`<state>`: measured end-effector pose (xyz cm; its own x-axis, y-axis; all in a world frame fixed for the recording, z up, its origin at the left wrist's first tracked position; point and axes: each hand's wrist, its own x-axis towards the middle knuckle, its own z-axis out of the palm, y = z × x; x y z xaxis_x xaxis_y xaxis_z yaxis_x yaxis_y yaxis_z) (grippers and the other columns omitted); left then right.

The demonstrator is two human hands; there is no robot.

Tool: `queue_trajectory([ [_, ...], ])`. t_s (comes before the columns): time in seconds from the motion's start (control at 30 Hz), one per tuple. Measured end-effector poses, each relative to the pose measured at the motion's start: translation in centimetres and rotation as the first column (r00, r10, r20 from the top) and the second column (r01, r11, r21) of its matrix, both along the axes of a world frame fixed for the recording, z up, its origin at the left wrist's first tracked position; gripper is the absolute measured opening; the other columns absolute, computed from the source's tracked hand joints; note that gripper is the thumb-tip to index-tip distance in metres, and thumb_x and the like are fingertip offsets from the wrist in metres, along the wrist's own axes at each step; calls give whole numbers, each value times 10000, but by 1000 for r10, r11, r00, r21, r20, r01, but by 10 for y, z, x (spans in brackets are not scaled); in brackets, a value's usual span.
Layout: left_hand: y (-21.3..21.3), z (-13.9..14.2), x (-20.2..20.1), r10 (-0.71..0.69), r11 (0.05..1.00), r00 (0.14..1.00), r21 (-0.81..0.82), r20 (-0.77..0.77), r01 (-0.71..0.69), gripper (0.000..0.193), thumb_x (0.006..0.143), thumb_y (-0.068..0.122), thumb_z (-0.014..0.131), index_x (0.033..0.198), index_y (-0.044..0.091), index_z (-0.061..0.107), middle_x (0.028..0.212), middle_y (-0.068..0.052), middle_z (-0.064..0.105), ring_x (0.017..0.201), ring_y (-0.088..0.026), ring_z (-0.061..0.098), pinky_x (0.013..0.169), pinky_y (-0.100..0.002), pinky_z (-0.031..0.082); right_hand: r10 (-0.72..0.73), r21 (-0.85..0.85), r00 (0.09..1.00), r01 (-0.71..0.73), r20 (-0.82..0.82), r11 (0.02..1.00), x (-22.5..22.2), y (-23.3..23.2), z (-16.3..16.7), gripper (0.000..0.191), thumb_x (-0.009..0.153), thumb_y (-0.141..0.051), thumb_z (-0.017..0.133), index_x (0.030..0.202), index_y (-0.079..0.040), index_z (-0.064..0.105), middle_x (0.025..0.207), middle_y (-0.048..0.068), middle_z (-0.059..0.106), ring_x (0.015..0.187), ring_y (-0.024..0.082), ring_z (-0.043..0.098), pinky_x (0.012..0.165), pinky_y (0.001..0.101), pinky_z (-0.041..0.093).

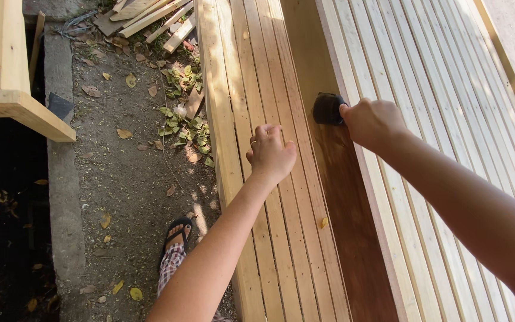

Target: The person applies brown wood stain with a brush to the side rails and slats of a wooden bench-table structure, dipping the brush into a plastic container of stain and brushing along the wood grain, working along the length of the furniture.

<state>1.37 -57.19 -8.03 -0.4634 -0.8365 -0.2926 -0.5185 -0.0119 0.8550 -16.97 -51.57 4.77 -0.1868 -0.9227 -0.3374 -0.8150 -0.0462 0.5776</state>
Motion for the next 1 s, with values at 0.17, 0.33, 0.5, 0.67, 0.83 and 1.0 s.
queue_trajectory([
  [0.17,2,1,7,-31,995,1000,-99,1,31,573,950,320,521,1481,111,469,1612,-96,289,1516,-294,229,1203,-642,157,48,275,997,-64,65,959,31,51,-24,272,1011,-197,453,1141,-130,682,815,119,727,744,320,751,605,454,593],
  [0.33,2,6,17,-75,986,997,-149,13,76,565,957,313,500,1487,124,458,1669,-88,205,1577,-275,94,1204,-671,74,27,106,999,-31,35,994,29,15,-26,342,1035,-213,443,888,-82,722,810,140,733,754,320,759,601,435,605],
  [0.5,1,6,25,-86,987,996,-134,18,88,574,965,308,488,1500,105,438,1659,-124,206,1558,-304,114,1200,-659,104,26,132,999,-29,26,991,26,29,-35,363,1073,-203,423,904,-82,720,830,136,755,756,309,769,619,411,607],
  [0.67,0,1,34,-76,987,997,-140,26,79,563,975,299,491,1496,89,449,1656,-145,221,1554,-321,149,1215,-630,133,-68,271,997,57,31,961,31,30,-58,292,977,-190,493,863,-101,747,867,129,746,811,305,761,672,422,609],
  [0.83,-2,-4,43,-32,991,999,-129,-11,30,563,952,309,506,1476,107,465,1640,-129,240,1548,-310,161,1217,-597,146,-66,101,998,66,0,993,50,23,-39,393,1105,-211,408,956,-71,744,883,145,748,796,311,766,644,409,615],
  [1.0,-5,-8,38,-6,996,1000,-84,-15,5,564,954,293,504,1484,101,470,1646,-136,248,1549,-320,166,1215,-600,156,-154,217,987,161,-48,963,48,60,-23,313,996,-172,463,1254,-140,638,842,146,734,739,306,769,570,424,619],
])
